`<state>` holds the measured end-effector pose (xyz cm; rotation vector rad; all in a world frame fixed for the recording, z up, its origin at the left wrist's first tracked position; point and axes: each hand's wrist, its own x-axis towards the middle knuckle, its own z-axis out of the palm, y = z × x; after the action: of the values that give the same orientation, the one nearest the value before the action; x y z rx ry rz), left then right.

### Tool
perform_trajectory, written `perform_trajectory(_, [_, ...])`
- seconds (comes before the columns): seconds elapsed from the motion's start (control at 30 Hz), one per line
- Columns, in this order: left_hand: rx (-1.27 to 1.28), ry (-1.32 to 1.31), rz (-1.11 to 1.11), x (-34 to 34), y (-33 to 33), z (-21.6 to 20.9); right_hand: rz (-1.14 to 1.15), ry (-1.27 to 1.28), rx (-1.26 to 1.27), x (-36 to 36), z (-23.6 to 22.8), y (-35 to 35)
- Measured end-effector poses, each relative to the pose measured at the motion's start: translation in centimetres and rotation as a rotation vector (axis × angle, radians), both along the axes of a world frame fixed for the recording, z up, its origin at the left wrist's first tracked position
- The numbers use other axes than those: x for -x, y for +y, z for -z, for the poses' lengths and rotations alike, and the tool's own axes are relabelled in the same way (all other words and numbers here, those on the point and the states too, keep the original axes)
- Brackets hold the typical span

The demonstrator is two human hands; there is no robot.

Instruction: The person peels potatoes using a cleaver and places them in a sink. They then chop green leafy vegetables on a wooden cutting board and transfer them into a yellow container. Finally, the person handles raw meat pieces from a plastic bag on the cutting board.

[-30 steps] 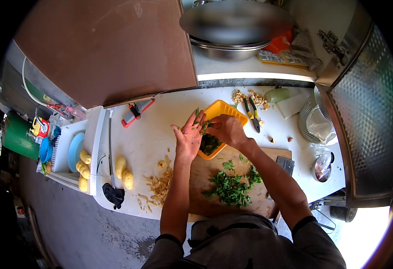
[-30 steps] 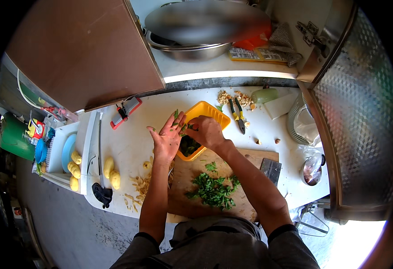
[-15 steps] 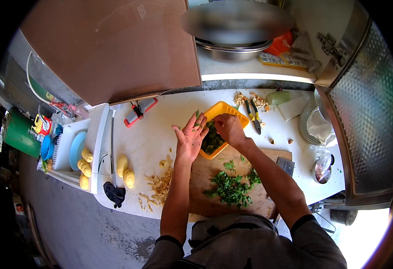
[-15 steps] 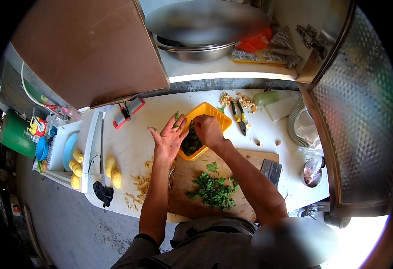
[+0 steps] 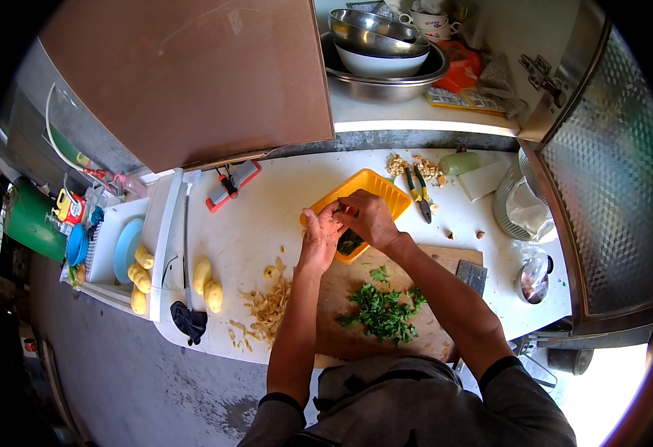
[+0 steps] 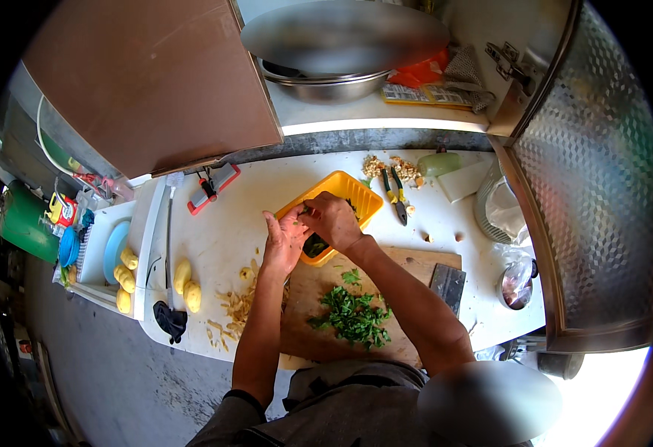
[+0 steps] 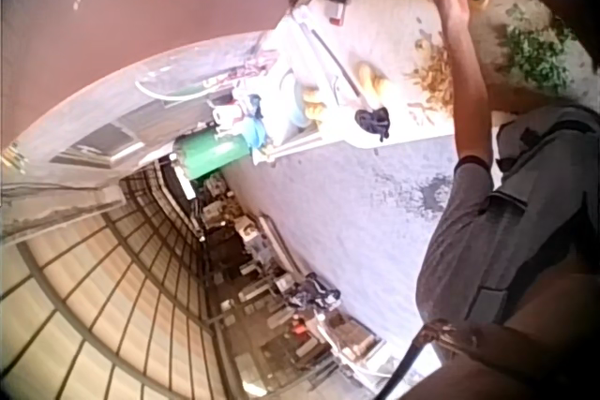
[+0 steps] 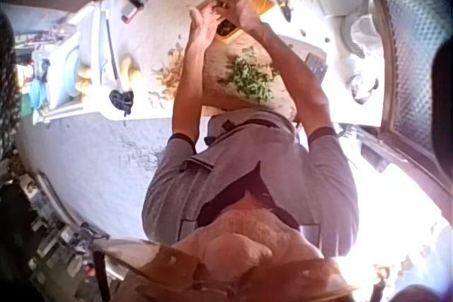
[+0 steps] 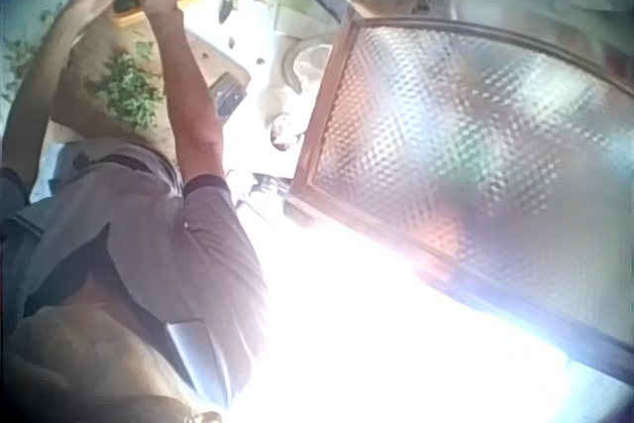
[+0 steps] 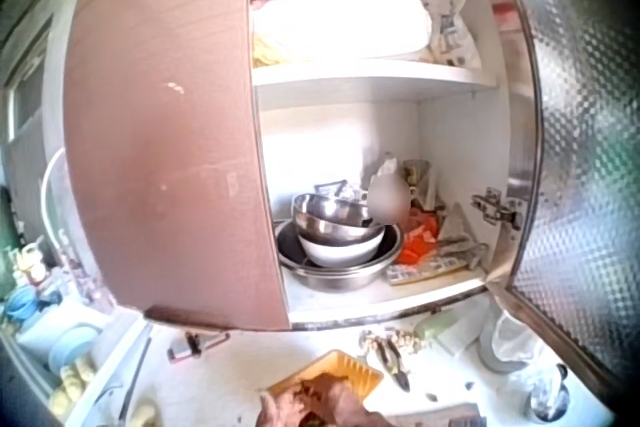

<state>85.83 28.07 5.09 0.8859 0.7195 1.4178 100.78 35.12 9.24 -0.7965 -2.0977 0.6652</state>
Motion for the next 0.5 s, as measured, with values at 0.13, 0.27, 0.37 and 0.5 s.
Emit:
perform_trajectory(0.13, [0.007, 0.001, -0.013, 0.0, -0.5, -0.5, -0.005, 0.045, 0.000, 0.2, 0.8, -0.1])
perform_trajectory(0.27, [0.001, -0.055, 0.005, -0.3, -1.0, -1.0, 0.033, 0.078, 0.009, -0.3, 1.5, 0.2])
perform_trajectory(0.37, [-0.001, -0.051, 0.029, 0.1, -1.8, -1.5, 0.143, 0.059, -0.037, -1.0, 0.0, 0.4])
perform_trajectory(0.5, [-0.005, -0.077, -0.006, 0.2, -2.6, -2.3, 0.239, 0.169, -0.037, -1.7, -2.1, -0.3])
